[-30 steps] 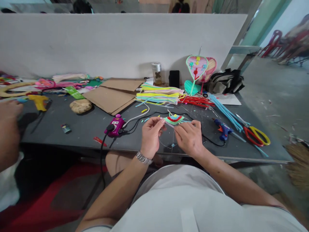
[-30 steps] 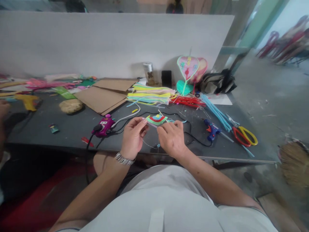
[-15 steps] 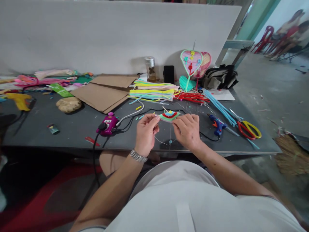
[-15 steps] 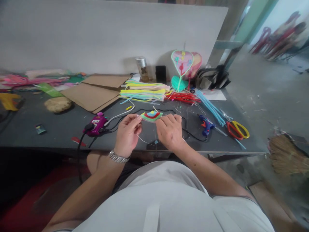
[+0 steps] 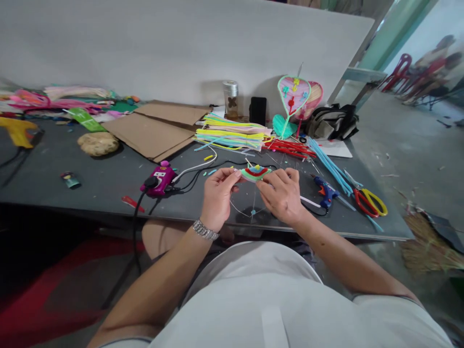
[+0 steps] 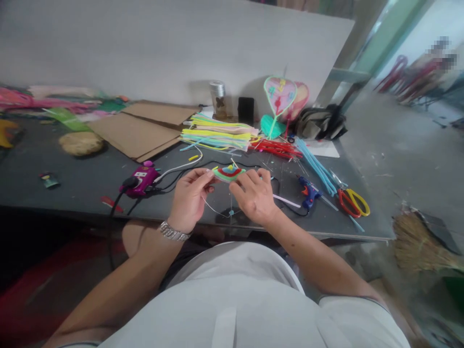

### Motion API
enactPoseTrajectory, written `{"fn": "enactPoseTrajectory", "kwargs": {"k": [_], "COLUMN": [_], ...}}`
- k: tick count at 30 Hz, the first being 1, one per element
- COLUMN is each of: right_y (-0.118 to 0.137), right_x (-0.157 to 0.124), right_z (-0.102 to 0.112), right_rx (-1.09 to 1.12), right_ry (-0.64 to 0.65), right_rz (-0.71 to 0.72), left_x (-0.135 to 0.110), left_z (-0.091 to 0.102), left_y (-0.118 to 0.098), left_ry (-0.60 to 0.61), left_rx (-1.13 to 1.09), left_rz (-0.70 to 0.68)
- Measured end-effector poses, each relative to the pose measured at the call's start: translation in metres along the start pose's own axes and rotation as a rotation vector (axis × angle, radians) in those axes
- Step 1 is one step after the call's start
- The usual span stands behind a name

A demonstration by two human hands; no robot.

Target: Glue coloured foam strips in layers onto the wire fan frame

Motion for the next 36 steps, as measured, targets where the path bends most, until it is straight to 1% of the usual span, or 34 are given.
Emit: {"fn": "enactPoseTrajectory", "kwargs": {"k": [4,7,10,12,17,20,22,24,25,27,28,29,30,31,32,33,34,36], "right_y": [-0.001,-0.002,0.001,0.003,0.006,0.001,-0.002,-0.002,-0.001,0.004,0.007,0.009,0.009,0.01,0.013,0.016,0.019,0.02], "right_x": [0.005,0.011,0.019,0.024,0.031,0.03,0.026,0.017,0.011,-0.004,-0.013,-0.022,-0.031,-0.04,-0.046,-0.049,-0.049,-0.044], "right_z": [0.0,0.0,0.003,0.007,0.016,0.017,0.017,0.02,0.023,0.028,0.027,0.021,0.012,-0.002,-0.015,-0.027,-0.037,-0.048], "right_rx": [-0.002,0.001,0.003,0.007,0.006,0.0,-0.019,-0.026,-0.011,0.083,0.167,0.292,0.423,0.552,0.676,0.79,0.896,1.065], "right_ry": [0.057,0.147,0.23,0.23,0.166,0.173,0.177,0.125,0.066,-0.113,-0.216,-0.286,-0.341,-0.359,-0.373,-0.381,-0.389,-0.438], "right_rz": [0.129,0.224,0.357,0.442,0.605,0.646,0.633,0.553,0.48,0.267,0.131,-0.013,-0.207,-0.402,-0.556,-0.672,-0.749,-0.824], "left_x": [0.0,0.0,-0.001,-0.002,-0.003,-0.002,0.0,0.002,0.003,0.004,0.004,0.003,0.003,0.001,0.0,-0.003,-0.005,-0.009], "left_z": [-0.001,-0.001,-0.003,-0.005,-0.009,-0.01,-0.009,-0.005,-0.003,0.002,0.005,0.006,0.006,0.006,0.006,0.005,0.003,0.002], "left_y": [-0.002,-0.004,-0.007,-0.009,-0.01,-0.007,-0.005,-0.003,-0.002,0.001,0.002,0.003,0.003,0.004,0.004,0.003,0.003,0.002], "left_ry": [0.007,0.006,0.015,0.026,0.041,0.058,0.063,0.047,0.031,-0.008,-0.03,-0.048,-0.059,-0.064,-0.064,-0.063,-0.061,-0.064], "left_rx": [0.013,0.035,0.059,0.071,0.102,0.103,0.093,0.056,0.026,-0.032,-0.056,-0.073,-0.084,-0.092,-0.099,-0.106,-0.111,-0.115], "left_rz": [-0.017,-0.034,-0.041,-0.051,-0.067,-0.059,-0.052,-0.036,-0.024,-0.001,0.006,0.011,0.012,0.01,0.004,-0.007,-0.018,-0.036]}}
Point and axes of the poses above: each hand's wrist, its own x-axis towards the middle knuckle, its own z-axis out of the back of the hand, y = z × x, the point moved 7 cm from there along x, towards the middle knuckle, and after that the axes turned 15 degrees about z, right-handed, at the moved point
